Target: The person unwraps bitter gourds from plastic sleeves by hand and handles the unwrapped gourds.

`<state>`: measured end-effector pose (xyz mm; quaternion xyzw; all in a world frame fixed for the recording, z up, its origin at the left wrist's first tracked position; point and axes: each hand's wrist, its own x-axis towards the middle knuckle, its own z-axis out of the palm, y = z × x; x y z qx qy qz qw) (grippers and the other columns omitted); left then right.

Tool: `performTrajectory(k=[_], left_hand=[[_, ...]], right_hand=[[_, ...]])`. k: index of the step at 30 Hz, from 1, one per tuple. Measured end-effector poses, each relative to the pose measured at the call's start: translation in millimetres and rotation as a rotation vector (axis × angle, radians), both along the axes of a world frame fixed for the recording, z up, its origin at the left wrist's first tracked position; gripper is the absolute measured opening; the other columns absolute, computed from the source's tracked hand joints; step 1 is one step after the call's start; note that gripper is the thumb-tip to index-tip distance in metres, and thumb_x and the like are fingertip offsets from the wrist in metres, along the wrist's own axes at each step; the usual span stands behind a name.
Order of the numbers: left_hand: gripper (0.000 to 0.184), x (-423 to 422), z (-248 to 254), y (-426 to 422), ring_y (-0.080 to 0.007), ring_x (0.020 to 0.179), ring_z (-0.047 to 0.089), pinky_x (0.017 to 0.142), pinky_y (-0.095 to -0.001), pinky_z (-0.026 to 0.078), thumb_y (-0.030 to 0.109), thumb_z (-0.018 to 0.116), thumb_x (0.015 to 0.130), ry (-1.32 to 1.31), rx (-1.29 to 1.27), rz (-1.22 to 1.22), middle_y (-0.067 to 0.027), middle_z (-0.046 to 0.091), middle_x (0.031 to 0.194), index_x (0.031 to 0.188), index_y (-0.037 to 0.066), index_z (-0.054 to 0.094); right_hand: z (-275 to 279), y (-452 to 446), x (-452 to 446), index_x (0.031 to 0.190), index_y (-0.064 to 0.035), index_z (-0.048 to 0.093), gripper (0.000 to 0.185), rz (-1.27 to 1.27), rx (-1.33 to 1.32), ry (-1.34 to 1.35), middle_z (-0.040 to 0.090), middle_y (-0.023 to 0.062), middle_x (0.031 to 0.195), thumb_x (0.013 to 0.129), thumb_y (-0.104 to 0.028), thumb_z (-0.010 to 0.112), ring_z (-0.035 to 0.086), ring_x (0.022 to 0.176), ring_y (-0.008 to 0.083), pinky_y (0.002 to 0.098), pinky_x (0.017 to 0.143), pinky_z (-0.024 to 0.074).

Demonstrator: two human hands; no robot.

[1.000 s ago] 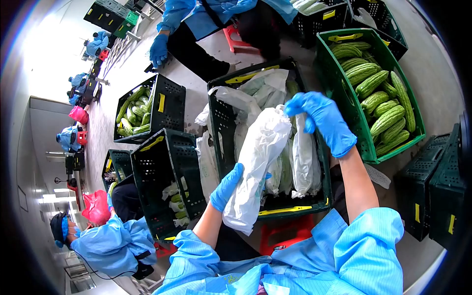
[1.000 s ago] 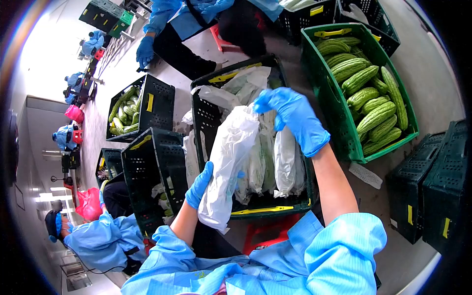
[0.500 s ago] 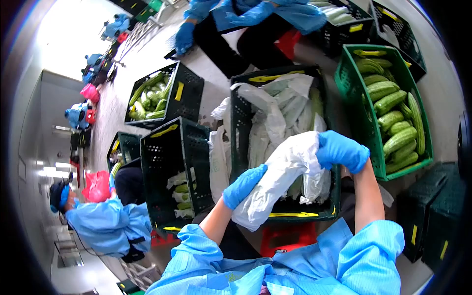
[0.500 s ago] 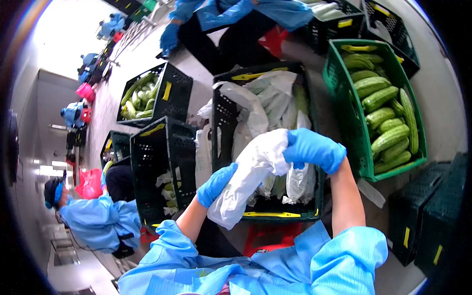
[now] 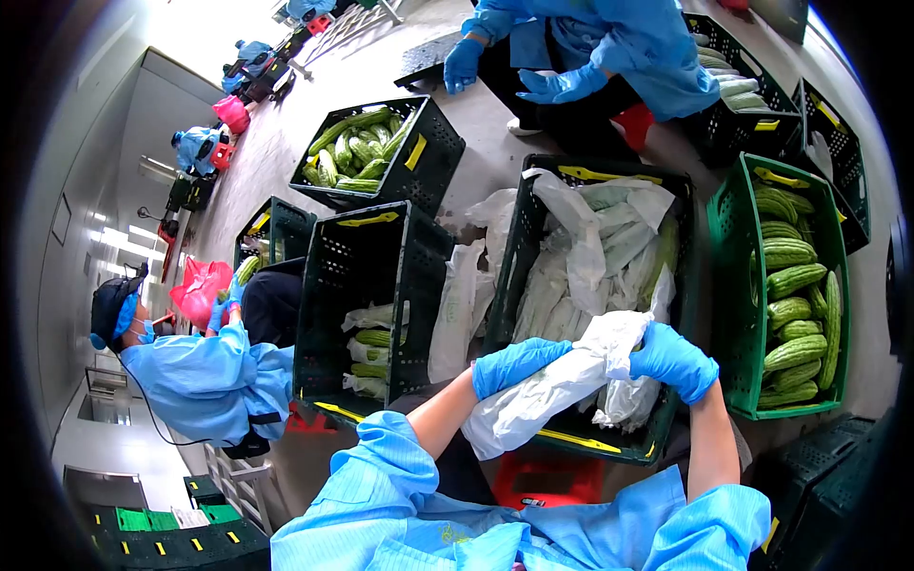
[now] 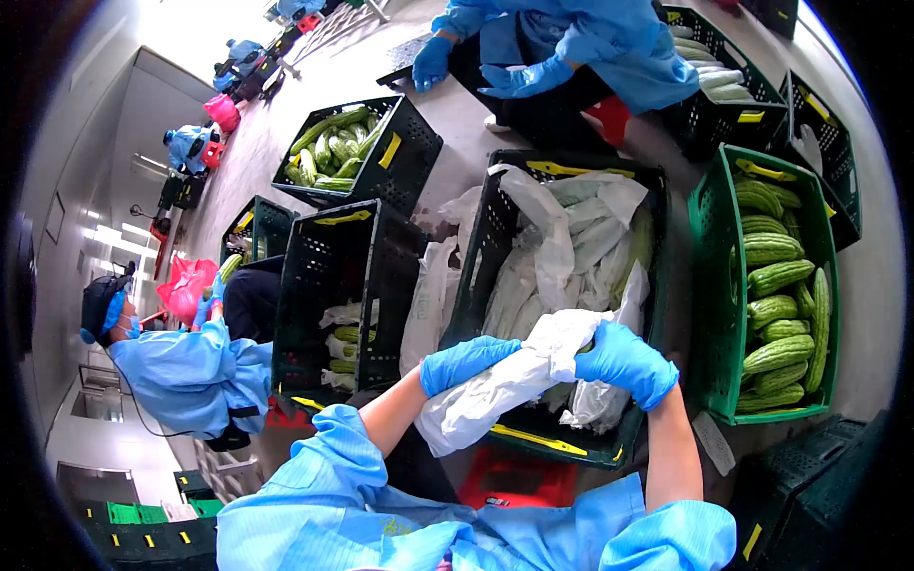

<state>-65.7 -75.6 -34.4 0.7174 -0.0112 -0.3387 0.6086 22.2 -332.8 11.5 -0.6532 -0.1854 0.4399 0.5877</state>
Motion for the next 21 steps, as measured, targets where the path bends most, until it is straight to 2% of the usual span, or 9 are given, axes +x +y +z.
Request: performTrajectory(k=[3,4,6,9,11,13,16,20,21], left_hand=[[0.048,2,7,-4,-0.0144,0.102,0.061,0.094,-0.0326,0.046,0.039,0.046,0.102,0.199,-0.058,0.143,-0.0088,0.068,0.115,0.123,-0.001,0.062],[0.054,3,9,-5,-0.0154,0.111,0.058,0.1,-0.0326,0.044,0.041,0.047,0.101,0.449,-0.224,0.287,-0.0104,0.061,0.128,0.132,-0.002,0.055],[0.066,4,19,-5,-0.0184,0.125,0.052,0.107,-0.0336,0.039,0.049,0.046,0.1,0.428,-0.586,0.365,-0.0145,0.049,0.142,0.142,-0.002,0.042],[0.081,10,57,-8,-0.0264,0.137,0.041,0.112,-0.0365,0.034,0.063,0.046,0.093,0.429,-1.108,0.464,-0.0158,0.04,0.149,0.145,0.002,0.038],[0.085,9,46,6,-0.0292,0.138,0.038,0.114,-0.0479,0.028,0.067,0.041,0.092,-0.453,-0.027,0.284,-0.0163,0.039,0.15,0.15,0.006,0.03],[0.093,18,19,22,-0.0342,0.138,0.037,0.11,-0.0551,0.03,0.075,0.04,0.087,-0.251,-0.418,0.512,-0.0181,0.038,0.15,0.153,0.01,0.024],[0.094,28,32,22,-0.0408,0.137,0.035,0.098,-0.0527,0.045,0.079,0.04,0.083,-0.037,-1.169,0.576,-0.0182,0.035,0.151,0.154,0.02,0.022],[0.071,34,5,15,-0.0311,0.126,0.048,0.098,-0.0516,0.045,0.063,0.05,0.092,-0.126,-0.576,0.733,-0.0124,0.048,0.139,0.145,0.018,0.038],[0.057,35,0,15,-0.0261,0.12,0.052,0.098,-0.0501,0.044,0.051,0.054,0.095,-0.026,-0.655,0.8,-0.0093,0.052,0.133,0.139,0.016,0.042]], right_hand=[[-6,5,-5,0.111,-0.0024,0.067,0.043,-0.141,0.074,0.082,0.068,0.0023,0.098,0.071,-0.015,0.076,0.06,0.089,0.0095,0.0256,0.081,0.0487],[-8,3,-5,0.109,-0.0027,0.068,0.041,-0.195,0.099,0.106,0.068,0.0019,0.094,0.071,-0.015,0.076,0.06,0.086,0.0089,0.0248,0.077,0.0491],[9,-3,-1,0.104,-0.0039,0.068,0.033,-0.308,0.033,0.143,0.065,-0.0001,0.079,0.076,-0.02,0.07,0.059,0.068,0.0077,0.0227,0.061,0.0475],[-6,-24,8,0.112,-0.0042,0.065,0.037,-0.481,0.048,0.122,0.066,0.0033,0.088,0.085,-0.029,0.061,0.062,0.07,0.0097,0.025,0.062,0.0507],[-8,-34,11,0.118,-0.0067,0.063,0.044,-0.606,0.132,0.137,0.066,0.003,0.095,0.09,-0.041,0.06,0.063,0.08,0.0103,0.0268,0.064,0.0526],[-26,-45,17,0.123,-0.0098,0.061,0.052,-0.693,0.144,0.127,0.065,0.0002,0.097,0.092,-0.051,0.058,0.062,0.085,0.0101,0.027,0.065,0.0529],[-15,-39,19,0.124,-0.0104,0.06,0.05,-0.769,0.118,0.077,0.066,0.0002,0.102,0.089,-0.046,0.064,0.062,0.083,0.0089,0.0245,0.062,0.0523],[-25,-27,18,0.124,-0.0116,0.061,0.046,-0.76,0.029,0.065,0.066,0.0,0.104,0.087,-0.037,0.069,0.063,0.084,0.0084,0.0228,0.057,0.0518],[-26,-23,17,0.124,-0.0119,0.061,0.045,-0.774,0.018,0.062,0.066,-0.0001,0.104,0.087,-0.036,0.069,0.064,0.084,0.0084,0.0226,0.057,0.0517]])
